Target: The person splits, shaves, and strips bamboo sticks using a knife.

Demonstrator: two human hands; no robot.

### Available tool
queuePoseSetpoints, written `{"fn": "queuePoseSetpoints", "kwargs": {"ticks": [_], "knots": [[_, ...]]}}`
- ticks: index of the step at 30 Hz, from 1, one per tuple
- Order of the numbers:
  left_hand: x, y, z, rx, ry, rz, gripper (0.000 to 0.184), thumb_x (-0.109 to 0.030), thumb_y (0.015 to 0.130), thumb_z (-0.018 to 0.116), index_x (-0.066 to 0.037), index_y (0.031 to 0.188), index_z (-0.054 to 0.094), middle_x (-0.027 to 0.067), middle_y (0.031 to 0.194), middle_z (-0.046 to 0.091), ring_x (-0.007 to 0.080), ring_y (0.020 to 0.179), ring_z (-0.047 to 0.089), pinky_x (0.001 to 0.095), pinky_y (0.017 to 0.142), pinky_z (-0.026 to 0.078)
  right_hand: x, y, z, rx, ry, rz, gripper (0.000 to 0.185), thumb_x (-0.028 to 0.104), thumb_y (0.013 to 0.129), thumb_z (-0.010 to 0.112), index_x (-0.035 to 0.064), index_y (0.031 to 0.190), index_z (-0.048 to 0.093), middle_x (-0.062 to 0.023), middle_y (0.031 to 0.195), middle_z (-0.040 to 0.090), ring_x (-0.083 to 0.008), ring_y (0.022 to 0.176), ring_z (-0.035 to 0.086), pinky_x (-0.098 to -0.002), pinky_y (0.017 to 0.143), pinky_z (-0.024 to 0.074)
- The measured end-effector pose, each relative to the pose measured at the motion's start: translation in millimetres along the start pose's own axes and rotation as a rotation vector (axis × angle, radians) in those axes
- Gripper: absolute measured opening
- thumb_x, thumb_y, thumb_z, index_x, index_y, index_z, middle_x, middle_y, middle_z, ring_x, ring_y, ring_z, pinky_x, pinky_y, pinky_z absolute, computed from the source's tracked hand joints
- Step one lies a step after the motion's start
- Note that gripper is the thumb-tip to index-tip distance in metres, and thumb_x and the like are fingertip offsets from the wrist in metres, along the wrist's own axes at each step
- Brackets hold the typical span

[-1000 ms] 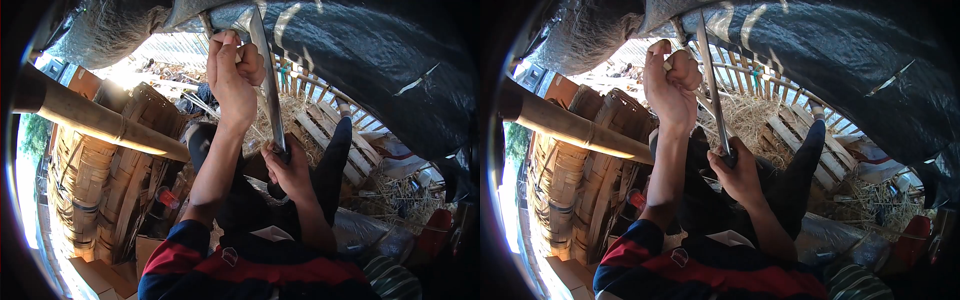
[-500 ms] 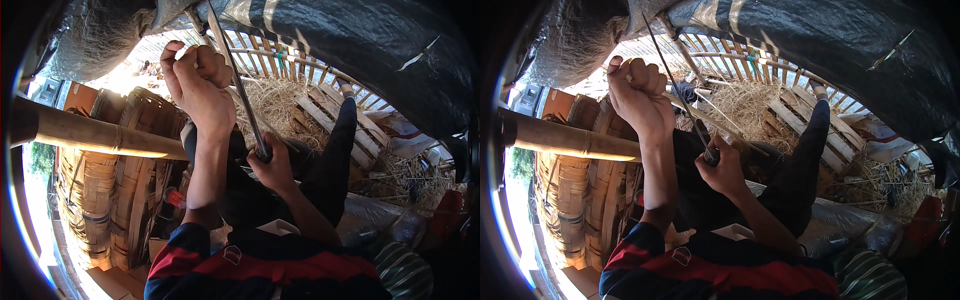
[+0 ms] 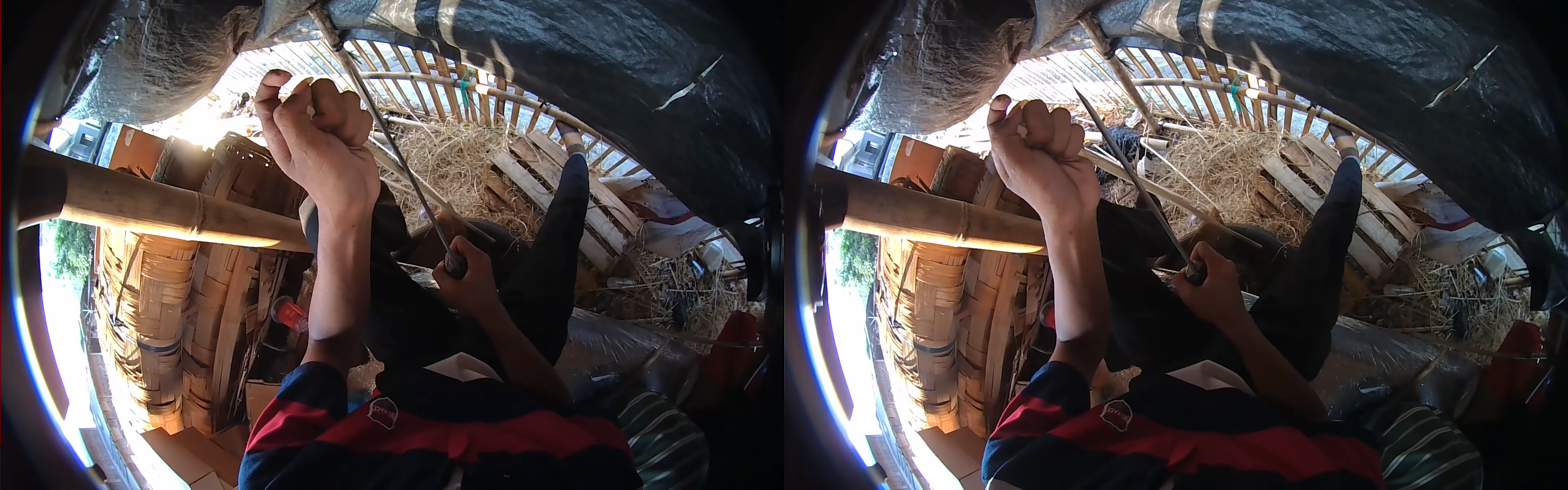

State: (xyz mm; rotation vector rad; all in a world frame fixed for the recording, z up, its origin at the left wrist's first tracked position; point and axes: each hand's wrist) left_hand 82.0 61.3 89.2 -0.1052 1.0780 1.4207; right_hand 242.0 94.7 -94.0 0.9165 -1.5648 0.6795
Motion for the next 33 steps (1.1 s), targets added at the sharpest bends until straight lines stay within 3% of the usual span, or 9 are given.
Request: {"fn": "queuePoseSetpoints", "kwargs": {"ticks": [7, 9, 12, 22, 26, 27, 29, 31, 33], "knots": [[-3.0, 2.6, -6.7, -0.026, 0.014, -0.013, 0.015, -0.008, 0.092, 0.04, -0.015, 0.105, 0.044, -0.0026, 0.055, 0.023, 0.0064, 0.045, 0.017, 0.0242, 0.04, 0.014, -24.5, -8.8, 0.0, 0.042, 0.033, 0.073, 0.019, 0.003, 0.072, 0.062, 0.0035, 0.072, 0.043, -0.0032, 0.057, 0.041, -0.0064, 0.056, 0.042, -0.0268, 0.052, 0.0365], [-3.6, 4.6, -6.8, -0.033, 0.013, -0.019, 0.014, -0.008, 0.092, 0.039, -0.015, 0.104, 0.044, -0.0027, 0.054, 0.022, 0.0066, 0.045, 0.016, 0.0245, 0.04, 0.013, -32.4, -7.2, 0.8, 0.034, 0.044, 0.024, 0.021, 0.011, 0.072, 0.066, 0.0041, 0.075, 0.047, -0.0097, 0.055, 0.051, -0.0143, 0.053, 0.057, -0.0308, 0.053, 0.0423], [-4.7, 0.8, -6.6, 0.024, 0.01, -0.013, 0.013, -0.009, 0.093, 0.038, -0.015, 0.103, 0.044, -0.0028, 0.053, 0.021, 0.0065, 0.045, 0.015, 0.0247, 0.04, 0.013, -31.7, -8.1, -4.3, 0.041, -0.021, 0.036, 0.021, 0.013, 0.072, 0.067, 0.0041, 0.075, 0.048, -0.0108, 0.056, 0.053, -0.0179, 0.053, 0.059, -0.0314, 0.053, 0.0433], [-7.8, -15.8, 6.2, 0.217, -0.183, -0.076, 0.017, -0.016, 0.095, 0.037, -0.008, 0.104, 0.049, -0.0044, 0.053, 0.016, 0.0058, 0.043, 0.012, 0.0237, 0.037, 0.012, 51.1, 37.1, -6.1, -0.027, 0.134, -0.074, 0.023, 0.012, 0.074, 0.068, 0.0026, 0.075, 0.047, -0.013, 0.058, 0.055, -0.0236, 0.054, 0.061, -0.0344, 0.052, 0.0445], [-5.7, -11.3, 0.9, 0.251, -0.242, -0.095, 0.021, -0.016, 0.095, 0.035, -0.006, 0.108, 0.049, -0.0038, 0.052, 0.017, 0.0056, 0.042, 0.013, 0.0236, 0.037, 0.012, 32.7, 44.0, -7.5, -0.027, 0.075, -0.116, 0.024, 0.011, 0.073, 0.068, 0.0016, 0.076, 0.046, -0.0128, 0.058, 0.053, -0.0266, 0.051, 0.058, -0.0342, 0.052, 0.0445], [-7.0, -10.6, 1.6, 0.152, -0.125, -0.127, 0.015, -0.019, 0.094, 0.036, -0.016, 0.096, 0.05, -0.003, 0.051, 0.019, 0.0076, 0.04, 0.012, 0.0239, 0.035, 0.012, 13.8, 40.7, -6.4, -0.037, 0.067, -0.131, 0.023, 0.01, 0.072, 0.068, 0.0017, 0.076, 0.046, -0.0128, 0.058, 0.053, -0.027, 0.051, 0.058, -0.0343, 0.053, 0.0447], [-4.8, -3.8, -7.6, 0.226, -0.175, -0.118, 0.018, -0.017, 0.095, 0.036, -0.01, 0.102, 0.05, -0.0032, 0.051, 0.018, 0.0067, 0.041, 0.013, 0.0236, 0.035, 0.013, -2.0, 33.1, -5.2, -0.045, 0.057, -0.142, 0.023, 0.01, 0.072, 0.068, 0.0018, 0.076, 0.047, -0.0128, 0.059, 0.053, -0.0275, 0.052, 0.058, -0.0344, 0.053, 0.0449], [-4.8, -5.0, -8.0, 0.272, -0.256, -0.109, 0.023, -0.016, 0.095, 0.035, -0.004, 0.108, 0.05, -0.0033, 0.052, 0.018, 0.0057, 0.042, 0.014, 0.0232, 0.036, 0.014, -5.4, 24.7, -2.5, -0.03, 0.082, -0.027, 0.021, 0.007, 0.074, 0.065, 0.0035, 0.072, 0.043, -0.0059, 0.054, 0.044, -0.0101, 0.048, 0.041, -0.0291, 0.048, 0.0353], [-6.8, -2.7, -11.9, 0.272, -0.216, -0.11, 0.023, -0.015, 0.095, 0.035, -0.004, 0.108, 0.051, -0.0035, 0.052, 0.018, 0.0056, 0.041, 0.013, 0.0232, 0.035, 0.013, -4.9, 22.6, 0.2, -0.038, 0.085, -0.021, 0.021, 0.007, 0.074, 0.064, 0.0036, 0.072, 0.044, -0.0061, 0.053, 0.042, -0.0103, 0.047, 0.041, -0.0292, 0.047, 0.0349]]}}
Point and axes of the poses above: each hand's wrist, its own y-axis towards the middle knuckle, its own z-axis out of the palm, x = y × z
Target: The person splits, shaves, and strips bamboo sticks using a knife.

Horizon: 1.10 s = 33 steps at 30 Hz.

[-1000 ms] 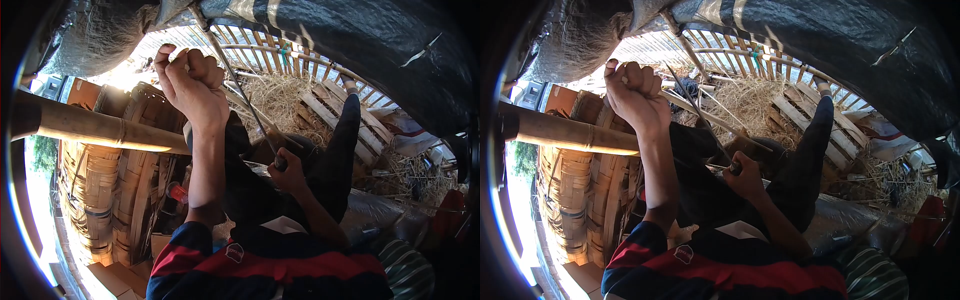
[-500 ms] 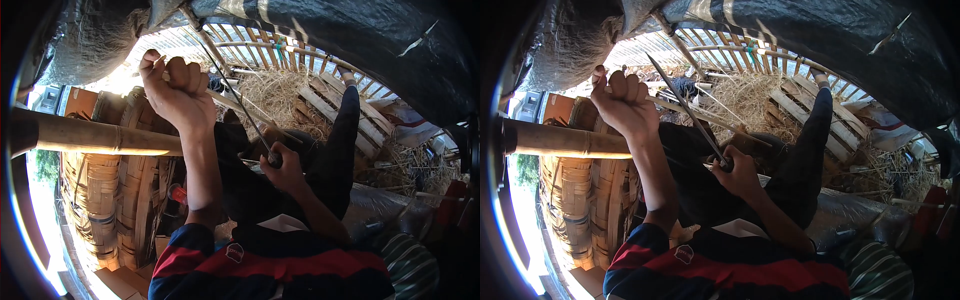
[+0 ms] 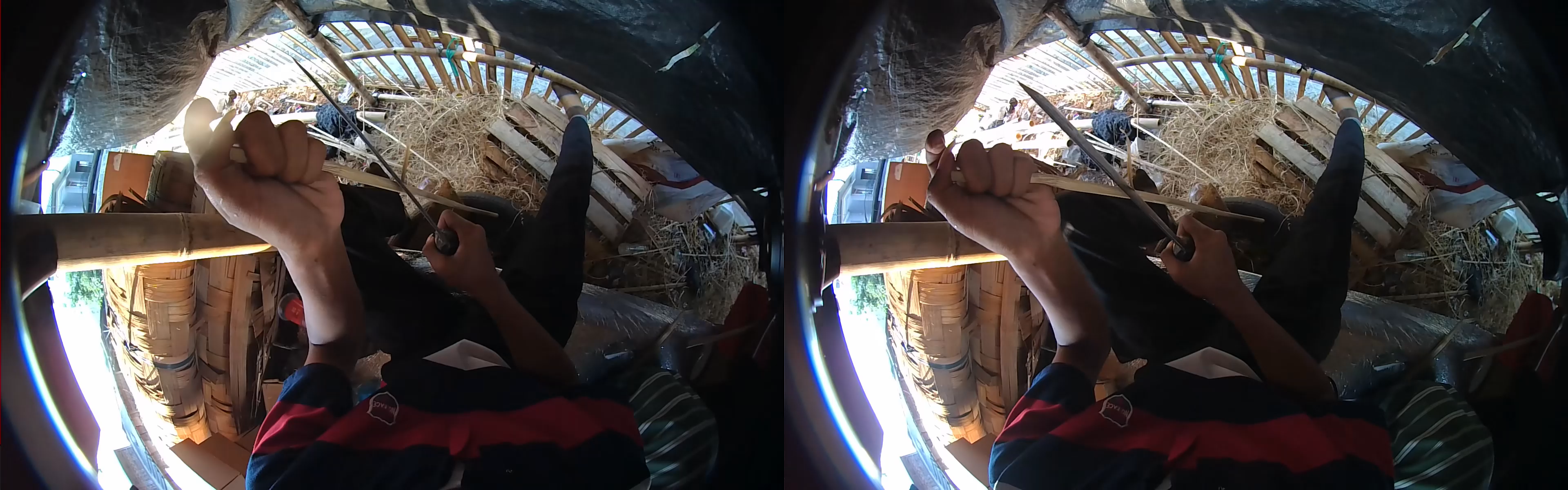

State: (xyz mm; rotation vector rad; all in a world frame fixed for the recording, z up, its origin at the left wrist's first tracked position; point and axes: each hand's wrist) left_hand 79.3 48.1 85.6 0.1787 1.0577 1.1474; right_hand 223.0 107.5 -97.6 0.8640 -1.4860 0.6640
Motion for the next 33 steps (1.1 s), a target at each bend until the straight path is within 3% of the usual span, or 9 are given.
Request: {"fn": "queuePoseSetpoints", "kwargs": {"ticks": [5, 7, 9, 11, 14, 22, 26, 28, 33], "knots": [[-1.4, -2.7, 5.1, -0.037, 0.066, 0.03, 0.022, -0.014, 0.095, 0.035, -0.006, 0.107, 0.052, -0.0038, 0.052, 0.017, 0.0056, 0.041, 0.013, 0.0232, 0.035, 0.013, -14.3, -9.5, -4.5, 0.005, -0.024, 0.016, 0.019, 0.007, 0.074, 0.063, 0.0035, 0.071, 0.044, -0.0072, 0.051, 0.041, -0.0109, 0.046, 0.041, -0.0297, 0.046, 0.0351], [-1.8, 0.6, -1.8, -0.018, 0.132, 0.039, 0.021, -0.015, 0.095, 0.036, -0.008, 0.106, 0.053, -0.0042, 0.052, 0.016, 0.0057, 0.041, 0.014, 0.0232, 0.035, 0.012, -28.7, -18.2, -12.9, 0.072, -0.175, 0.122, 0.02, 0.015, 0.072, 0.066, 0.0038, 0.075, 0.049, -0.0143, 0.058, 0.057, -0.03, 0.058, 0.064, -0.036, 0.056, 0.0471], [-2.5, 1.8, 0.0, -0.039, 0.153, 0.043, 0.02, -0.016, 0.096, 0.036, -0.009, 0.105, 0.053, -0.0043, 0.052, 0.016, 0.0056, 0.042, 0.014, 0.0232, 0.036, 0.012, -49.4, -28.9, -16.6, 0.09, -0.219, 0.158, 0.02, 0.016, 0.072, 0.066, 0.0039, 0.075, 0.05, -0.0145, 0.058, 0.057, -0.0309, 0.059, 0.064, -0.0366, 0.057, 0.0476], [-2.0, 0.0, 9.1, -0.204, 0.249, 0.036, 0.02, -0.015, 0.095, 0.037, -0.016, 0.076, 0.036, -0.004, 0.051, 0.018, 0.0059, 0.042, 0.011, 0.0238, 0.035, 0.01, -62.4, -35.5, -19.0, 0.104, -0.264, 0.205, 0.02, 0.016, 0.072, 0.066, 0.004, 0.076, 0.051, -0.0147, 0.058, 0.057, -0.0317, 0.06, 0.064, -0.0371, 0.058, 0.0481], [1.5, 6.9, -17.4, -0.096, 0.17, 0.08, 0.018, -0.017, 0.096, 0.037, -0.009, 0.103, 0.051, -0.0043, 0.052, 0.016, 0.0058, 0.043, 0.013, 0.023, 0.037, 0.012, -46.3, -24.6, -17.0, 0.075, -0.186, 0.182, 0.019, 0.016, 0.072, 0.065, 0.0032, 0.077, 0.052, -0.0153, 0.059, 0.058, -0.033, 0.06, 0.064, -0.0376, 0.058, 0.048], [1.7, -1.5, 1.0, 0.04, -0.057, 0.026, 0.02, -0.014, 0.094, 0.035, -0.006, 0.104, 0.05, -0.0035, 0.052, 0.018, 0.0064, 0.041, 0.014, 0.0241, 0.036, 0.015, 26.0, 21.9, -9.3, 0.094, -0.027, -0.024, 0.025, 0.019, 0.072, 0.067, 0.0006, 0.078, 0.052, -0.0166, 0.061, 0.058, -0.033, 0.062, 0.064, -0.0393, 0.06, 0.0476], [1.4, 0.3, -2.1, 0.107, 0.034, 0.007, 0.029, -0.025, 0.097, 0.031, -0.01, 0.111, 0.052, -0.0049, 0.051, 0.02, 0.0059, 0.04, 0.015, 0.0223, 0.033, 0.013, -32.2, 13.3, -14.1, 0.046, -0.103, 0.049, 0.026, 0.022, 0.072, 0.068, 0.0005, 0.08, 0.055, -0.0169, 0.065, 0.06, -0.0334, 0.066, 0.064, -0.0399, 0.063, 0.0487], [1.3, 2.2, -4.0, 0.019, 0.059, 0.038, 0.024, -0.02, 0.096, 0.034, -0.008, 0.105, 0.052, -0.0045, 0.052, 0.02, 0.0055, 0.041, 0.015, 0.0224, 0.035, 0.014, -58.4, 2.1, -23.3, 0.212, -0.238, 0.37, 0.028, 0.024, 0.072, 0.068, 0.0011, 0.085, 0.058, -0.0182, 0.07, 0.062, -0.0347, 0.07, 0.065, -0.0403, 0.065, 0.0498], [3.9, 7.2, -11.4, -0.099, 0.162, 0.092, 0.02, -0.014, 0.092, 0.037, -0.006, 0.098, 0.053, -0.0046, 0.055, 0.021, 0.0049, 0.043, 0.016, 0.0216, 0.037, 0.014, -56.0, -2.8, -16.8, 0.126, -0.304, 0.286, 0.032, 0.027, 0.071, 0.068, 0.0019, 0.088, 0.059, -0.0179, 0.069, 0.063, -0.0358, 0.072, 0.065, -0.0418, 0.067, 0.0503]]}}
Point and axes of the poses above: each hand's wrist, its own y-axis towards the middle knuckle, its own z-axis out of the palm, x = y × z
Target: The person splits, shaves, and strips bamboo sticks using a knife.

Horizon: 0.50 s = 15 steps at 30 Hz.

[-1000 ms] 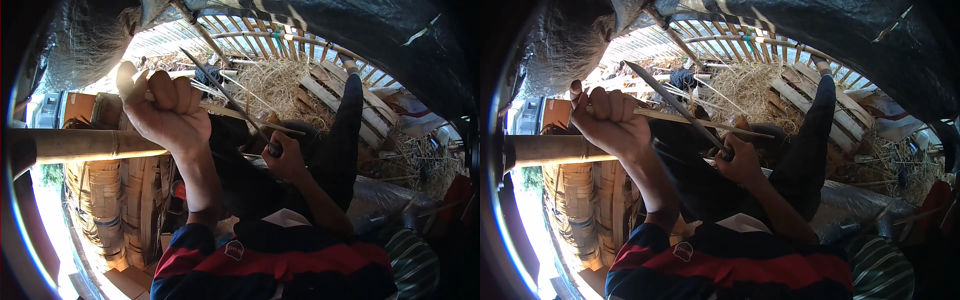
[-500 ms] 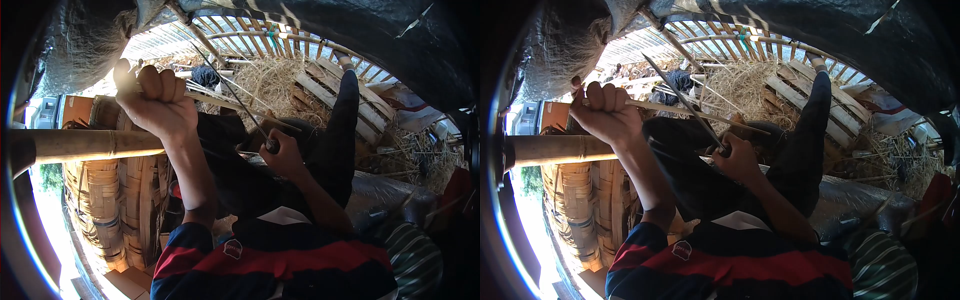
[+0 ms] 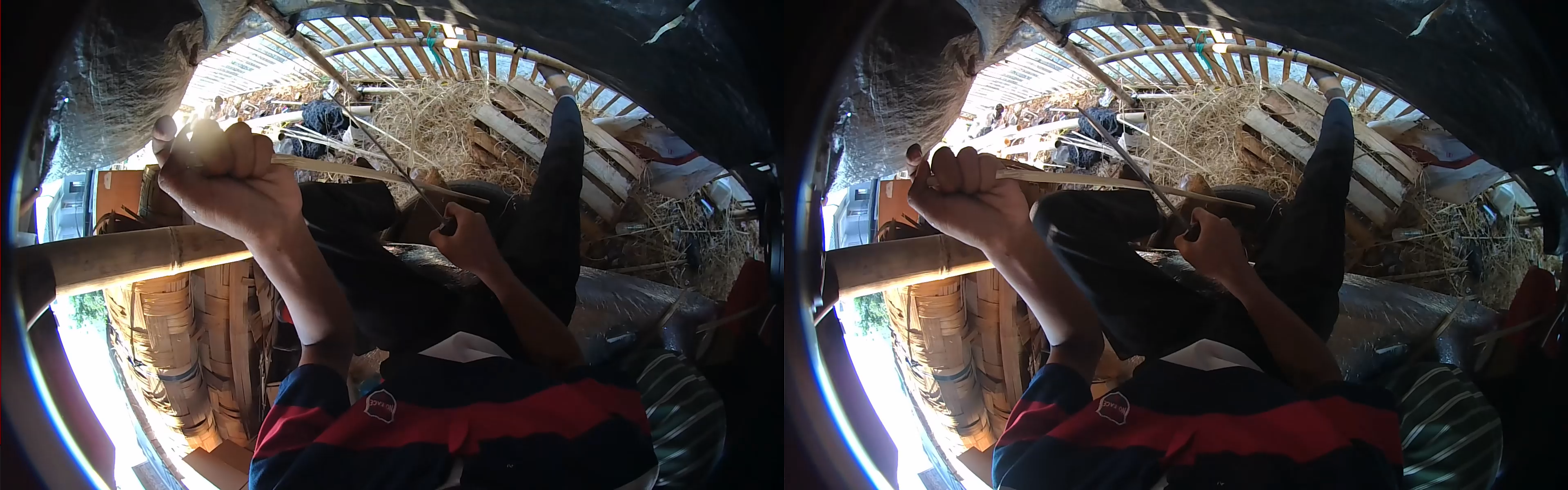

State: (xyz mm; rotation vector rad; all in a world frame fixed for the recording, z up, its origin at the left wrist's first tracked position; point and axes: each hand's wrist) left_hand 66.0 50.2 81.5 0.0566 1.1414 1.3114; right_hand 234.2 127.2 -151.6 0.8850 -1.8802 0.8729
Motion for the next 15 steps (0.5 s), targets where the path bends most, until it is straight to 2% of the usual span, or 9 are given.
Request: {"fn": "queuePoseSetpoints", "kwargs": {"ticks": [4, 5, 7, 8, 11, 13, 14, 15], "knots": [[-3.6, 5.2, -1.0, -0.054, -0.111, -0.073, 0.018, -0.013, 0.091, 0.037, -0.005, 0.096, 0.053, -0.0051, 0.055, 0.022, 0.0049, 0.043, 0.016, 0.0215, 0.038, 0.015, 20.1, -7.3, -13.0, 0.033, 0.066, -0.015, 0.032, 0.028, 0.071, 0.068, 0.0018, 0.085, 0.056, -0.0181, 0.066, 0.062, -0.0355, 0.071, 0.066, -0.0425, 0.065, 0.0501], [-4.7, 4.6, -0.1, 0.012, -0.136, -0.087, 0.019, -0.012, 0.091, 0.037, -0.004, 0.096, 0.053, -0.0052, 0.055, 0.023, 0.0049, 0.043, 0.016, 0.0216, 0.038, 0.016, 30.9, -8.2, -15.3, 0.035, 0.065, -0.001, 0.032, 0.028, 0.071, 0.068, 0.0018, 0.085, 0.056, -0.0181, 0.066, 0.062, -0.0355, 0.071, 0.066, -0.0425, 0.065, 0.0501], [-3.6, 4.3, -4.1, 0.124, -0.195, -0.107, 0.018, -0.011, 0.091, 0.036, -0.002, 0.092, 0.052, -0.0049, 0.054, 0.024, 0.0047, 0.042, 0.018, 0.0219, 0.039, 0.019, 50.5, -3.6, -17.3, 0.018, 0.239, -0.096, 0.025, 0.019, 0.07, 0.066, -0.0001, 0.075, 0.05, -0.0136, 0.059, 0.055, -0.0279, 0.057, 0.06, -0.0368, 0.06, 0.0459], [-3.8, 3.7, -4.0, 0.12, -0.192, -0.108, 0.018, -0.011, 0.091, 0.036, -0.002, 0.092, 0.052, -0.0049, 0.054, 0.024, 0.0047, 0.042, 0.018, 0.0219, 0.039, 0.019, 45.5, 2.1, -15.6, 0.022, 0.239, -0.094, 0.025, 0.019, 0.07, 0.066, -0.0001, 0.075, 0.05, -0.0136, 0.059, 0.055, -0.0279, 0.057, 0.06, -0.0368, 0.06, 0.0459], [-6.6, 4.7, -1.9, 0.225, -0.137, -0.125, 0.018, -0.011, 0.091, 0.035, -0.007, 0.077, 0.045, -0.0046, 0.053, 0.023, 0.0043, 0.042, 0.018, 0.022, 0.039, 0.018, 3.2, 19.0, -2.4, -0.017, 0.155, -0.057, 0.026, 0.021, 0.07, 0.067, -0.0006, 0.077, 0.054, -0.0155, 0.065, 0.06, -0.0293, 0.065, 0.064, -0.0378, 0.063, 0.0476], [-6.1, 4.8, -5.9, 0.217, -0.102, -0.118, 0.021, -0.012, 0.091, 0.035, -0.01, 0.071, 0.037, -0.0044, 0.052, 0.022, 0.0043, 0.042, 0.017, 0.0224, 0.038, 0.017, -46.4, 27.6, -2.9, 0.173, -0.071, 0.239, 0.036, 0.029, 0.071, 0.068, 0.0008, 0.091, 0.062, -0.0196, 0.081, 0.067, -0.0347, 0.084, 0.067, -0.0418, 0.075, 0.052], [-6.7, 4.2, -8.7, 0.212, -0.089, -0.117, 0.023, -0.012, 0.092, 0.035, -0.012, 0.069, 0.035, -0.0043, 0.052, 0.021, 0.0043, 0.043, 0.017, 0.0225, 0.038, 0.016, -61.7, 28.3, -0.2, 0.177, -0.07, 0.241, 0.036, 0.029, 0.071, 0.068, 0.0008, 0.091, 0.062, -0.0196, 0.081, 0.067, -0.0347, 0.084, 0.067, -0.0418, 0.075, 0.052], [-8.3, 5.0, -13.5, 0.189, -0.129, -0.104, 0.021, -0.013, 0.092, 0.034, -0.009, 0.073, 0.041, -0.0044, 0.052, 0.021, 0.0043, 0.043, 0.016, 0.0226, 0.037, 0.016, -74.9, 30.6, 1.6, 0.155, -0.104, 0.271, 0.039, 0.03, 0.07, 0.067, -0.0002, 0.095, 0.063, -0.0212, 0.086, 0.067, -0.0351, 0.088, 0.066, -0.0414, 0.079, 0.0515]]}}
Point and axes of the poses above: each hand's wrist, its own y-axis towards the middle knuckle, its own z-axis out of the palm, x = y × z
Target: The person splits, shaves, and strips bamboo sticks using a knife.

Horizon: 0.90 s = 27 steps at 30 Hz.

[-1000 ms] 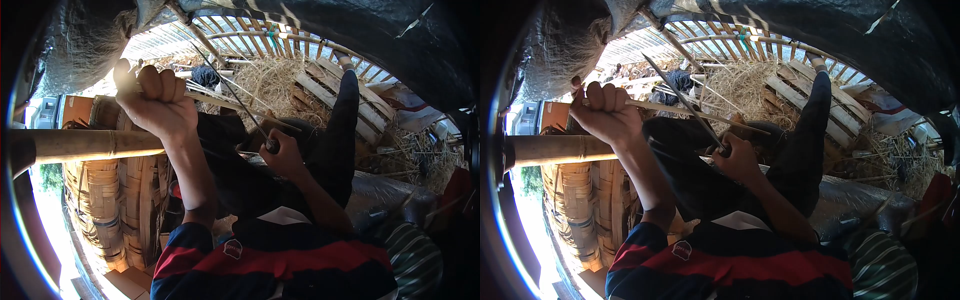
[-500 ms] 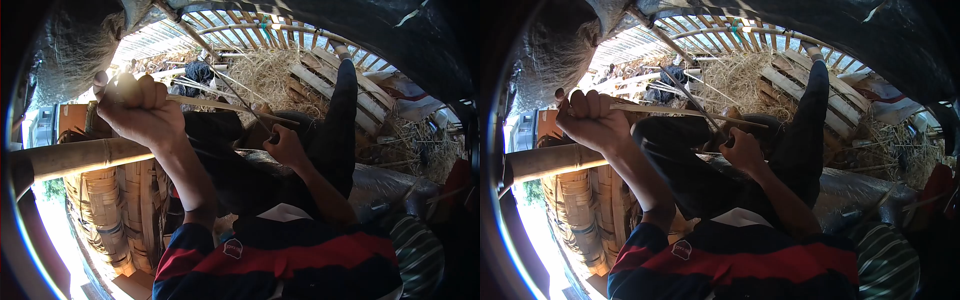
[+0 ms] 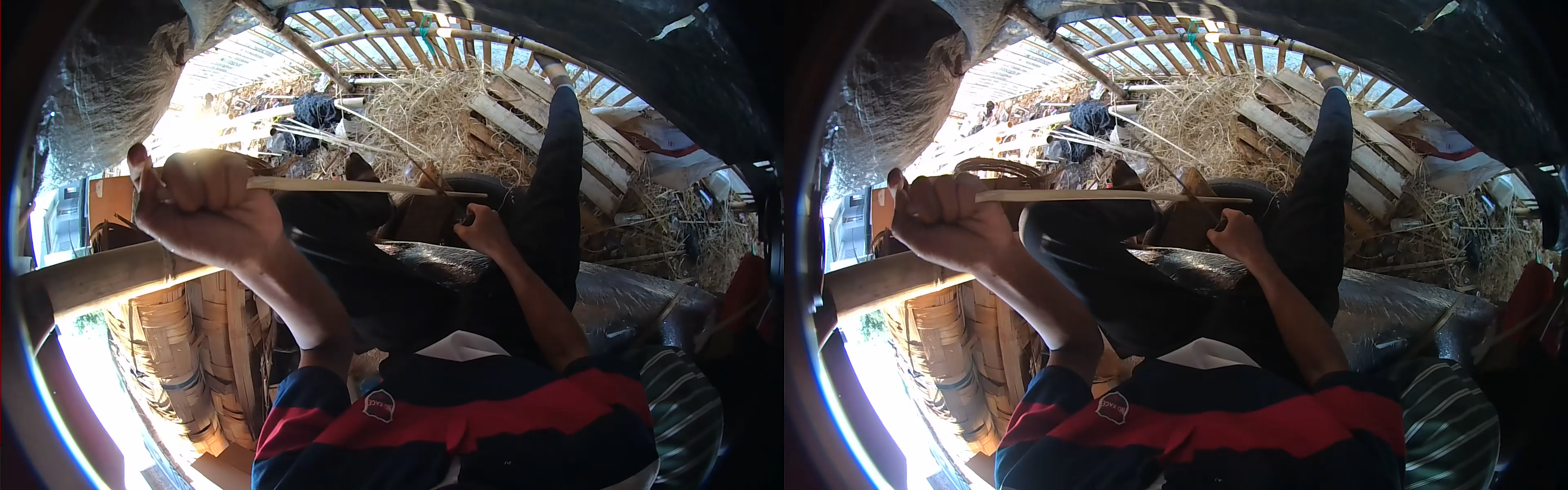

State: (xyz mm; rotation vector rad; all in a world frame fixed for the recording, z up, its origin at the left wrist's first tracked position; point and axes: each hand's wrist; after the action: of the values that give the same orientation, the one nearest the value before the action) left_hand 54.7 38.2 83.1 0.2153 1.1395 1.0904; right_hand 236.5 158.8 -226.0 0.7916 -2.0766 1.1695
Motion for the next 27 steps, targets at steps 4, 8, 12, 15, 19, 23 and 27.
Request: {"fn": "queuePoseSetpoints", "kwargs": {"ticks": [4, 8, 12, 15, 19, 23, 27], "knots": [[6.5, -3.9, 5.1, -0.044, 0.017, 0.028, 0.03, -0.021, 0.096, 0.034, 0.0, 0.096, 0.056, -0.0042, 0.052, 0.022, 0.0053, 0.043, 0.016, 0.0233, 0.038, 0.015, -21.3, 28.4, 4.9, -0.054, 0.11, 0.042, 0.046, 0.031, 0.069, 0.068, -0.0036, 0.099, 0.063, -0.0258, 0.096, 0.066, -0.0366, 0.096, 0.064, -0.0407, 0.085, 0.0501], [39.3, -26.4, -7.7, -0.146, 0.028, 0.037, 0.054, -0.055, 0.097, 0.032, -0.007, 0.092, 0.056, -0.0043, 0.052, 0.021, 0.0061, 0.044, 0.015, 0.024, 0.039, 0.013, -16.7, 22.2, 3.5, -0.024, 0.109, 0.054, 0.047, 0.032, 0.069, 0.068, -0.0043, 0.099, 0.063, -0.0262, 0.092, 0.066, -0.0365, 0.094, 0.065, -0.0401, 0.083, 0.0506], [57.7, -47.5, -26.1, -0.179, 0.209, -0.04, 0.051, -0.061, 0.096, 0.028, -0.017, 0.074, 0.043, -0.0049, 0.049, 0.017, 0.0067, 0.044, 0.008, 0.0252, 0.039, 0.009, -5.2, 6.3, -0.8, -0.066, 0.149, -0.018, 0.042, 0.03, 0.07, 0.069, -0.0038, 0.094, 0.063, -0.0244, 0.084, 0.066, -0.0362, 0.087, 0.066, -0.0401, 0.078, 0.0508], [59.3, -43.9, -27.6, -0.203, 0.17, -0.068, 0.049, -0.058, 0.096, 0.034, -0.018, 0.068, 0.029, -0.0052, 0.048, 0.015, 0.007, 0.044, 0.008, 0.0262, 0.039, 0.008, 27.6, -16.5, -9.5, -0.047, 0.186, -0.102, 0.038, 0.028, 0.071, 0.069, -0.003, 0.09, 0.062, -0.0229, 0.077, 0.065, -0.0356, 0.082, 0.067, -0.0408, 0.073, 0.0509], [58.3, -33.7, -22.9, -0.029, 0.095, -0.086, 0.048, -0.055, 0.097, 0.034, -0.017, 0.067, 0.028, -0.0046, 0.048, 0.016, 0.007, 0.042, 0.009, 0.0254, 0.039, 0.009, 90.9, -56.1, -20.4, -0.088, 0.208, -0.301, 0.028, 0.021, 0.071, 0.069, -0.0004, 0.084, 0.057, -0.0189, 0.068, 0.063, -0.0332, 0.071, 0.067, -0.039, 0.064, 0.0505], [66.7, -42.2, -19.1, 0.089, 0.007, -0.056, 0.051, -0.058, 0.095, 0.035, -0.016, 0.067, 0.027, -0.0044, 0.049, 0.02, 0.006, 0.042, 0.013, 0.0242, 0.037, 0.011, 142.0, -81.2, -42.5, 0.072, 0.52, -0.418, 0.022, 0.014, 0.072, 0.068, 0.0034, 0.076, 0.049, -0.0101, 0.061, 0.055, -0.0192, 0.06, 0.057, -0.0324, 0.057, 0.0443], [69.3, -48.4, -17.9, 0.127, -0.053, -0.022, 0.053, -0.061, 0.092, 0.036, -0.016, 0.067, 0.026, -0.0052, 0.05, 0.022, 0.0058, 0.042, 0.013, 0.0238, 0.037, 0.011, 135.3, -71.2, -34.9, 0.048, 0.491, -0.45, 0.024, 0.017, 0.069, 0.07, 0.0014, 0.078, 0.053, -0.0163, 0.066, 0.062, -0.0299, 0.065, 0.066, -0.0367, 0.061, 0.0493]]}}
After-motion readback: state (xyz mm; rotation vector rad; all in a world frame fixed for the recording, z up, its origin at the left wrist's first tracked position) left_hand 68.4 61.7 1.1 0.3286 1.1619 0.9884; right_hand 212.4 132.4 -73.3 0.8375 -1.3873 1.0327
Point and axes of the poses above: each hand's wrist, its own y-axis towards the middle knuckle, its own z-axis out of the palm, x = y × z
